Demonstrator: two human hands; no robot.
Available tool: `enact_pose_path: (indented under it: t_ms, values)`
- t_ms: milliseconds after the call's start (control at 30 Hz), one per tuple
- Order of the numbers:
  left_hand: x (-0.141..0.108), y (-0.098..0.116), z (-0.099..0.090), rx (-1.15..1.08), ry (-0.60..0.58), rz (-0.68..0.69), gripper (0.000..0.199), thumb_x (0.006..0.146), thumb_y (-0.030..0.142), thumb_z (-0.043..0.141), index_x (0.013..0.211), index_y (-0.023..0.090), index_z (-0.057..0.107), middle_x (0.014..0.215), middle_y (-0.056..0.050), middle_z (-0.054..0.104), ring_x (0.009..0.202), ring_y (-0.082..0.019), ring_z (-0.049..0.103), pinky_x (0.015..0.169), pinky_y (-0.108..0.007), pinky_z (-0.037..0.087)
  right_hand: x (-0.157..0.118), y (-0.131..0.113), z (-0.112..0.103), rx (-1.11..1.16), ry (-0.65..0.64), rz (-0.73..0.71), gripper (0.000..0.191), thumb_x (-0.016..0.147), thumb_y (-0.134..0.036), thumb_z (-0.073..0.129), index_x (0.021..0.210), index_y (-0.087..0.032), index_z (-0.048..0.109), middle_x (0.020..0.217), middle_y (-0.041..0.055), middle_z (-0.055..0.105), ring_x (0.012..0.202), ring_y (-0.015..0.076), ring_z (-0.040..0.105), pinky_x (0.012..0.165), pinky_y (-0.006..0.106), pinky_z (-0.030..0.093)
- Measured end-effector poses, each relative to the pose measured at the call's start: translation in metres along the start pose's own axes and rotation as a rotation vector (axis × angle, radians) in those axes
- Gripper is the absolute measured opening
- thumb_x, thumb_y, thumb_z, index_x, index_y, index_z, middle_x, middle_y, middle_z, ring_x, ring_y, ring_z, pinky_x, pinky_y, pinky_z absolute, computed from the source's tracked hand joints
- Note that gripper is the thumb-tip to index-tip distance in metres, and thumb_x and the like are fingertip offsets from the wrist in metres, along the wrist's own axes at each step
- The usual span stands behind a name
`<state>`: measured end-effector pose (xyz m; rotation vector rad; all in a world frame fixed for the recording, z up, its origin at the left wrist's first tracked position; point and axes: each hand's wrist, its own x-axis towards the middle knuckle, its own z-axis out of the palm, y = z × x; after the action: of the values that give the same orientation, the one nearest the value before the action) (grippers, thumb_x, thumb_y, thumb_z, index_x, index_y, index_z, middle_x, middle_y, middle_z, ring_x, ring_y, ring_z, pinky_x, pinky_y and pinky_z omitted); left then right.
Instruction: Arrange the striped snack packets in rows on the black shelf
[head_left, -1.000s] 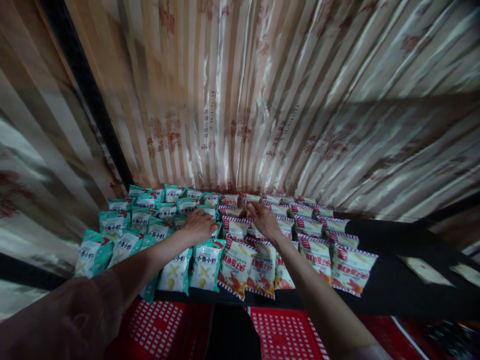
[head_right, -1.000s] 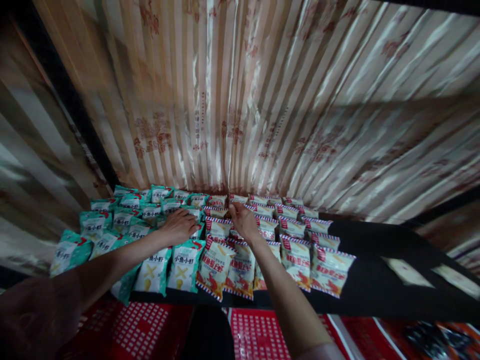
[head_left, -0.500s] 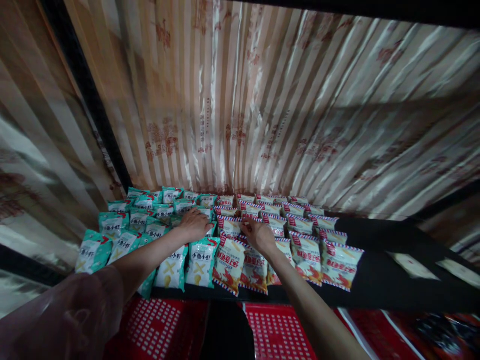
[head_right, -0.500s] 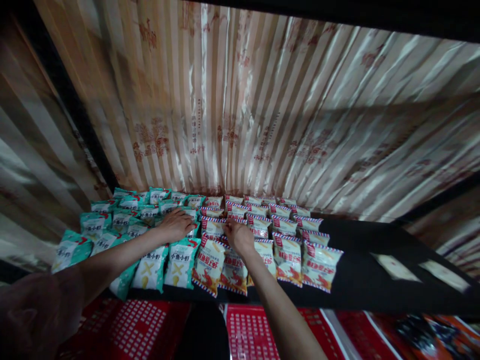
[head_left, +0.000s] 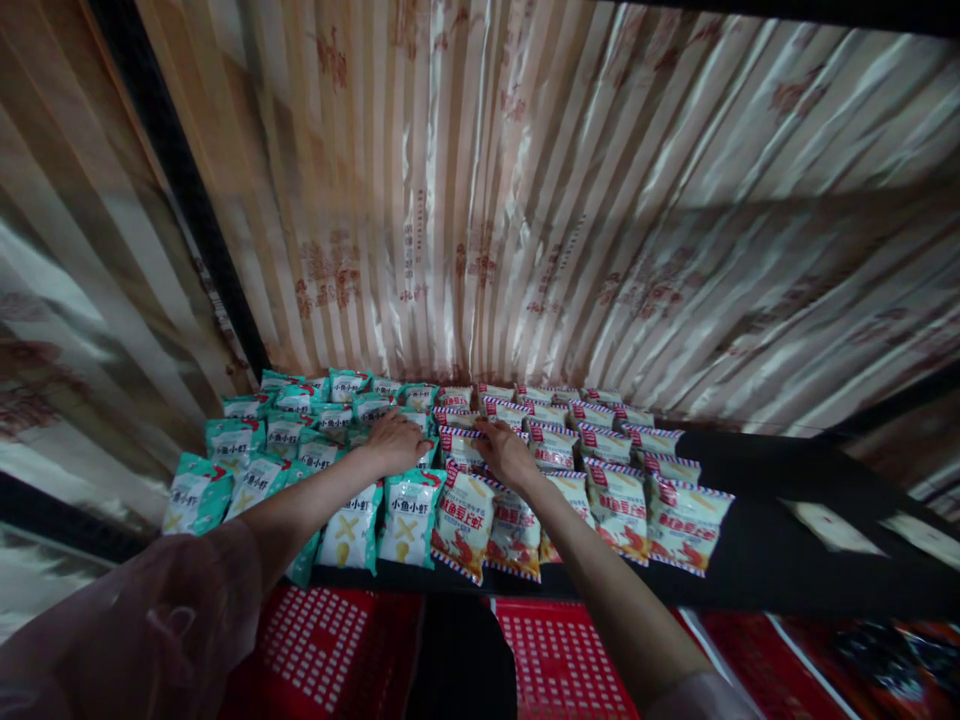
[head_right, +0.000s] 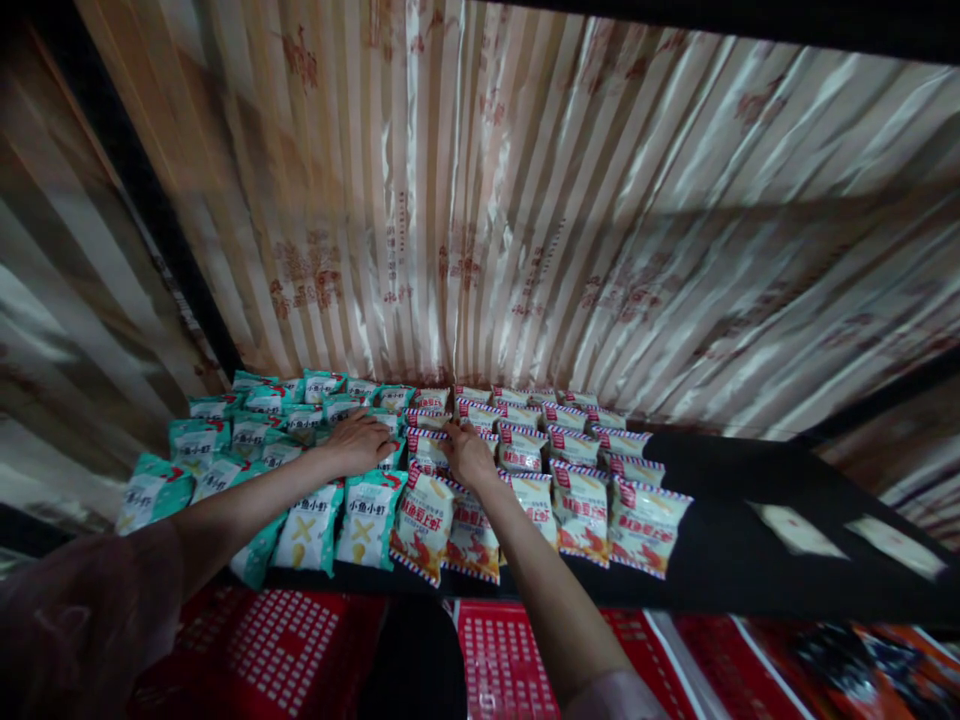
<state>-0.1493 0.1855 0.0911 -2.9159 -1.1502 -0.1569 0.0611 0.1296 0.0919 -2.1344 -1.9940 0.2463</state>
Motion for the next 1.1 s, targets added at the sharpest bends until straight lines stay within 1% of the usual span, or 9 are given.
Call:
enact_pose_path:
  t_ms: [167,267,500,700,800,867,933,1000,1100]
  values:
    - [0.000,0.000,-0.001,-0.014,-0.010,-0.006,0.036,0.092,0.037,0.038,0.086,0.018,0.068,0.099,-0.005,0.071,0.101,-0.021,0.060,0.105,-0.039,0.025,0.006,-0.001,0.004,0.016,0.037,-0.001,0.024,0.087,-0.024,0.047,0.099,-0.017,0.067,0.099,0.0092,0.063,0.091,0.0168,0.060,0.081,0.023,0.041]
    - [0.000,0.000,-0.001,-0.042,0.004,-0.007,0.035,0.091,0.038,0.039,0.084,0.019,0.068,0.098,-0.005,0.071,0.101,-0.021,0.060,0.103,-0.040,0.026,0.008,-0.003,0.005,0.000,0.065,-0.007,0.023,0.087,-0.022,0.046,0.090,-0.017,0.068,0.093,0.0086,0.064,0.087,0.0160,0.060,0.078,0.023,0.042]
    - [0.002,0.000,-0.001,-0.039,-0.004,-0.015,0.033,0.090,0.038,0.041,0.082,0.019,0.067,0.094,-0.006,0.071,0.098,-0.022,0.061,0.102,-0.041,0.028,0.010,-0.006,0.011,0.029,0.123,-0.050,0.023,0.087,-0.018,0.045,0.086,-0.014,0.068,0.089,0.0086,0.064,0.082,0.0151,0.059,0.078,0.022,0.041]
    - [-0.001,0.000,-0.003,-0.032,-0.016,-0.006,0.033,0.091,0.035,0.039,0.082,0.019,0.066,0.093,-0.006,0.070,0.097,-0.021,0.060,0.101,-0.040,0.031,0.010,-0.003,0.014,0.053,0.106,0.001,0.024,0.087,-0.018,0.044,0.084,-0.014,0.068,0.085,0.0084,0.065,0.080,0.0151,0.059,0.074,0.021,0.041]
    - [-0.001,0.004,-0.006,-0.038,0.069,0.005,0.027,0.089,0.030,0.041,0.084,0.019,0.065,0.095,-0.006,0.069,0.097,-0.020,0.060,0.101,-0.039,0.033,0.009,-0.002,0.014,0.063,0.104,-0.011,0.024,0.087,-0.019,0.045,0.082,-0.014,0.068,0.083,0.0080,0.065,0.081,0.0155,0.059,0.073,0.022,0.041]
    - [-0.002,0.010,-0.010,-0.052,0.175,0.061,0.024,0.089,0.026,0.041,0.088,0.018,0.064,0.098,-0.006,0.068,0.100,-0.020,0.058,0.102,-0.038,0.033,0.008,-0.002,0.014,0.065,0.108,-0.023,0.024,0.087,-0.020,0.045,0.082,-0.014,0.068,0.083,0.0082,0.066,0.081,0.0160,0.059,0.074,0.023,0.041]
    - [-0.004,0.021,-0.015,-0.077,0.238,0.186,0.026,0.089,0.024,0.039,0.088,0.019,0.064,0.098,-0.006,0.067,0.104,-0.019,0.055,0.103,-0.035,0.032,0.008,-0.002,0.015,0.068,0.115,-0.031,0.024,0.087,-0.020,0.044,0.083,-0.014,0.068,0.083,0.0085,0.066,0.081,0.0165,0.059,0.075,0.024,0.041]
    - [-0.006,0.033,-0.019,-0.099,0.218,0.330,0.026,0.089,0.023,0.038,0.086,0.020,0.064,0.097,-0.005,0.067,0.105,-0.019,0.055,0.105,-0.034,0.031,0.009,-0.001,0.016,0.077,0.127,-0.043,0.024,0.087,-0.019,0.044,0.084,-0.014,0.068,0.083,0.0084,0.067,0.082,0.0167,0.059,0.076,0.024,0.041]
    - [-0.008,0.048,-0.020,-0.101,0.174,0.401,0.022,0.085,0.027,0.044,0.095,0.020,0.063,0.105,-0.006,0.065,0.105,-0.020,0.055,0.105,-0.038,0.031,0.011,0.001,0.018,0.084,0.133,-0.075,0.024,0.085,-0.018,0.045,0.084,-0.014,0.068,0.082,0.0076,0.067,0.080,0.0160,0.059,0.075,0.024,0.041]
